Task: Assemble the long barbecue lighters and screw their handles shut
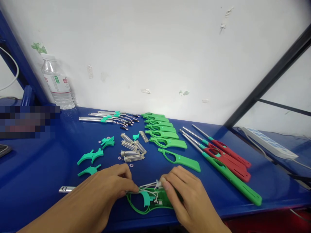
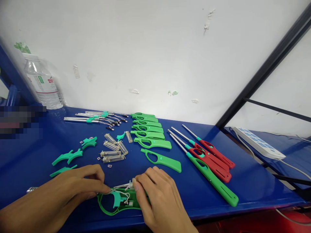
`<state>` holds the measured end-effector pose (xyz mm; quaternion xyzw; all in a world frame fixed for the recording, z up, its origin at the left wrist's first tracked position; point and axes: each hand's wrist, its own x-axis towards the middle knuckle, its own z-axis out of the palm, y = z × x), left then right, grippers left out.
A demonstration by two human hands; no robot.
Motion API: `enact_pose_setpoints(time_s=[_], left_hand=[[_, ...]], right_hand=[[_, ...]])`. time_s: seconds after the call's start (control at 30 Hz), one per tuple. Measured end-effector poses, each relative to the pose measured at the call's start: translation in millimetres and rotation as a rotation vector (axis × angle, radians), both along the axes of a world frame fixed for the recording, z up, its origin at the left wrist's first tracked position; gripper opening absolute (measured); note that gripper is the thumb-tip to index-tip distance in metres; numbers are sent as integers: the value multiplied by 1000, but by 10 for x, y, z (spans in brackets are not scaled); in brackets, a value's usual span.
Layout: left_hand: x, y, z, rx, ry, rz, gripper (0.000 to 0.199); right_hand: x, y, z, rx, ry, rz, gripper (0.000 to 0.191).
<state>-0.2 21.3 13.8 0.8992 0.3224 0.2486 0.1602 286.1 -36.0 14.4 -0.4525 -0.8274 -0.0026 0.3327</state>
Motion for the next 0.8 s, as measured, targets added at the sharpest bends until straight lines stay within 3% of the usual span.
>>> enact_pose_setpoints(time_s=[0.57, 0.8], left_hand=[[-5, -14, -11, -71, 146, -8, 47], [-6, -34, -2, -34, 191, 9, 51]], right_hand=[[77, -58, -21, 47, 11, 44, 30], [112, -68, -34, 46, 16, 27, 39]])
